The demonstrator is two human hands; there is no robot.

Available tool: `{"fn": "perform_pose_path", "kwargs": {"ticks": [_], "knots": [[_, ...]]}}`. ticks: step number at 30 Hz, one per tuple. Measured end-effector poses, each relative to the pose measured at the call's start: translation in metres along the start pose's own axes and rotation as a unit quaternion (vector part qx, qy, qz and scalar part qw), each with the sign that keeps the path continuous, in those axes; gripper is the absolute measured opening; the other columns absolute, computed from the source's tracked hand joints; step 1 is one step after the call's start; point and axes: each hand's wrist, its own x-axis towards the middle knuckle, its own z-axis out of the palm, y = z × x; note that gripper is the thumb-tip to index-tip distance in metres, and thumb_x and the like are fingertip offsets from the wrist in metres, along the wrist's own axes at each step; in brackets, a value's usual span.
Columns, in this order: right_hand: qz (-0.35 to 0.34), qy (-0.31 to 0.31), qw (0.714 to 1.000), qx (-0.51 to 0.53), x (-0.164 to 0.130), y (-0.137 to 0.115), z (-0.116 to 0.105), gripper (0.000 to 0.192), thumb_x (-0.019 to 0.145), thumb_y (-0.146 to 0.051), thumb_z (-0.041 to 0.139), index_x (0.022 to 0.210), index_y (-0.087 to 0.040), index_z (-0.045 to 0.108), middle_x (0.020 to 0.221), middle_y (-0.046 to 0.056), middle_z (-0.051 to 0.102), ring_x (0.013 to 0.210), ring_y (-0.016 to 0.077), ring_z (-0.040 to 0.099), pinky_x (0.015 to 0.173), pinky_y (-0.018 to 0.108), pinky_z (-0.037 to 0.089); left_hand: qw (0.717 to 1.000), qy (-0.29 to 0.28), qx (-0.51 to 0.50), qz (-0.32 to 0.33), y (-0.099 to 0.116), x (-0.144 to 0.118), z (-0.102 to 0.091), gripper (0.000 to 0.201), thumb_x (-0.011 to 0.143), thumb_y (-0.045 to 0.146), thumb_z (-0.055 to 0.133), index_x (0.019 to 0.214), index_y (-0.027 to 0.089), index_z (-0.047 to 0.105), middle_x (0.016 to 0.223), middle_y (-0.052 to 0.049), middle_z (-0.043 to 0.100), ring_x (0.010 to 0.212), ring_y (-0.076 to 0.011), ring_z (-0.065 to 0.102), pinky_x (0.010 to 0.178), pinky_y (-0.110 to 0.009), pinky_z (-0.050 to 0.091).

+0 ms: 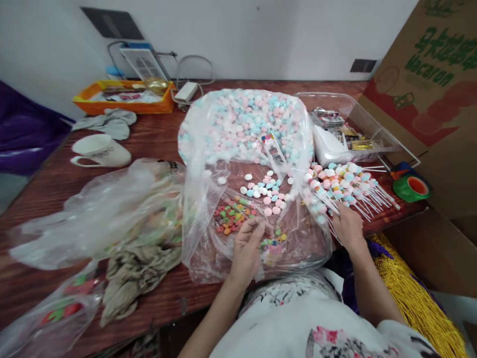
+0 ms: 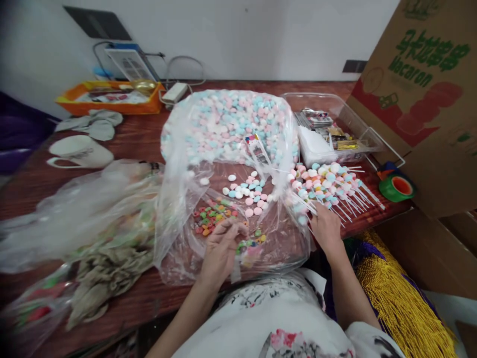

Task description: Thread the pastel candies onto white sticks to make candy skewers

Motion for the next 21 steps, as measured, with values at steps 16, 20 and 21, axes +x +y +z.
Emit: {"fn": "perform_pose_path", "kwargs": {"ticks": [16,20,21], "knots": [[0.001,-0.19,0.836,0.515,-0.05,-0.093,0.032,0.031,0.099,-0.04,0.042,0.104,-0.019,0.065,0.067,-0.001,0.055,0.063,0.0137,0.053,0.061,0.026,0.045,0.971,-0.115,0.204,0.052,-0.001,-0.01,0.004,0.023,0.08,0.033,0.073,0.1,0.022,0.075,0.1,-0.008,0.068,0.096,-0.0196,0.062,0.087,-0.033,0.053],[-0.016,-0.245,0.815,0.525,-0.047,-0.09,0.039,0.036,0.101,-0.042,0.039,0.087,-0.017,0.062,0.065,-0.002,0.052,0.061,0.0123,0.049,0.06,0.025,0.041,0.957,-0.138,0.236,0.098,0.004,-0.007,0.006,0.026,0.082,0.032,0.07,0.106,0.025,0.074,0.112,-0.009,0.062,0.101,-0.0202,0.061,0.087,-0.034,0.052],[-0.032,-0.259,0.818,0.512,-0.046,-0.088,0.038,0.038,0.101,-0.043,0.039,0.08,-0.017,0.06,0.065,-0.002,0.053,0.062,0.0122,0.049,0.061,0.025,0.04,0.955,-0.136,0.244,0.101,0.003,-0.006,0.006,0.026,0.082,0.033,0.07,0.107,0.026,0.074,0.115,-0.009,0.061,0.101,-0.0203,0.06,0.087,-0.034,0.052]]}}
